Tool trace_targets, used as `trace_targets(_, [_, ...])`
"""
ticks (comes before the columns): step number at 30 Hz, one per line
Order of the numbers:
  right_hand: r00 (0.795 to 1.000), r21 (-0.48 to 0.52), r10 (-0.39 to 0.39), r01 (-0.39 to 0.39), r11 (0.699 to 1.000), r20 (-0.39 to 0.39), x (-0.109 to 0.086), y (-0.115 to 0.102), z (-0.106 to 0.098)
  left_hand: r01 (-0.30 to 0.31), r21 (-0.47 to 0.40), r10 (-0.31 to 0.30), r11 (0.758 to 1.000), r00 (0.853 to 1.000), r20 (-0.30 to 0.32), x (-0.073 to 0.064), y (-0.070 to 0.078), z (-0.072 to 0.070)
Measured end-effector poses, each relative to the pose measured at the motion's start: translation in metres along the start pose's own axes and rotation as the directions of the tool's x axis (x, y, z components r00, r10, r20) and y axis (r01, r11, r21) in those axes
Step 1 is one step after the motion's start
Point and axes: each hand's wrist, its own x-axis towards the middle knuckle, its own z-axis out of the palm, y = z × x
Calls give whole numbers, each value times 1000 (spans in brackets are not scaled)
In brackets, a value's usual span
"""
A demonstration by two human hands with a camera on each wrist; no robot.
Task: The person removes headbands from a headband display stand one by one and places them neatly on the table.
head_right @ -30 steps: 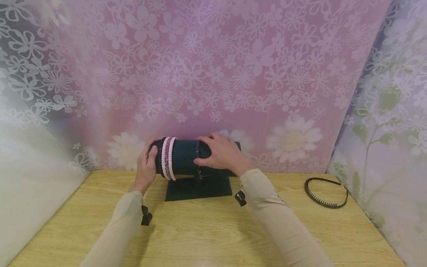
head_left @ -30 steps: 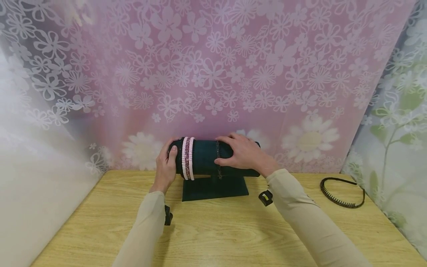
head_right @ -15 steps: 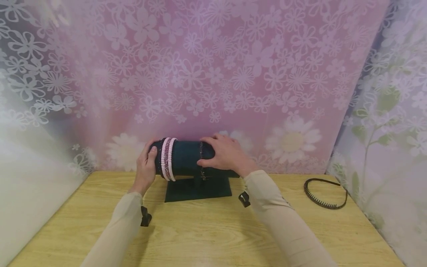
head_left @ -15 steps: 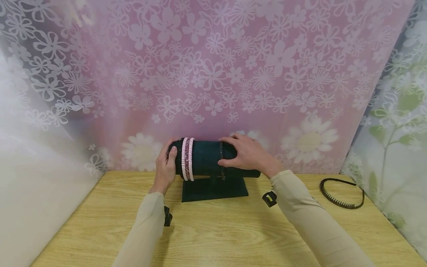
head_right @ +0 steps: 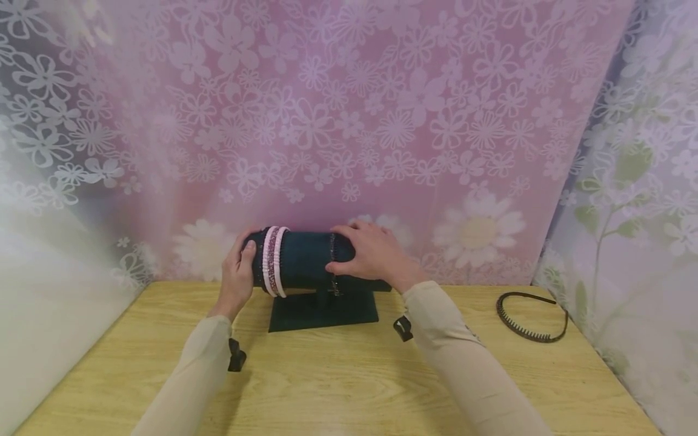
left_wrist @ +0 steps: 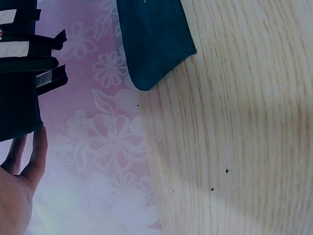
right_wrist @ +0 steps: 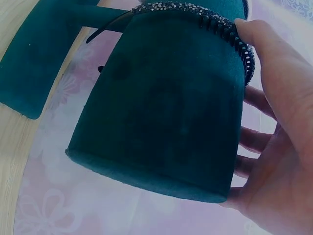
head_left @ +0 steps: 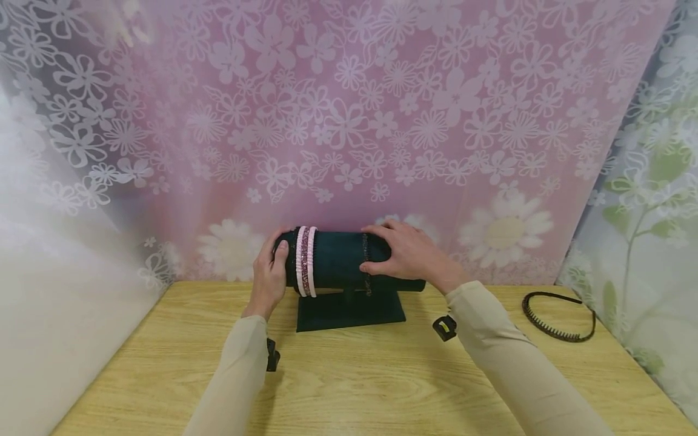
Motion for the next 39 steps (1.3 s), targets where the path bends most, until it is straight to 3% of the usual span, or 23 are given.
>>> trace_targets(21, [999,81,43,-43,996,3,-16,16,-2,-1,2,1,1000,1000,3,0,-1,-1])
trace_targets(39, [999,82,35,-34,996,-9,-24,26,-1,-4,-31,4,1000,1000,-9,0,-1,0])
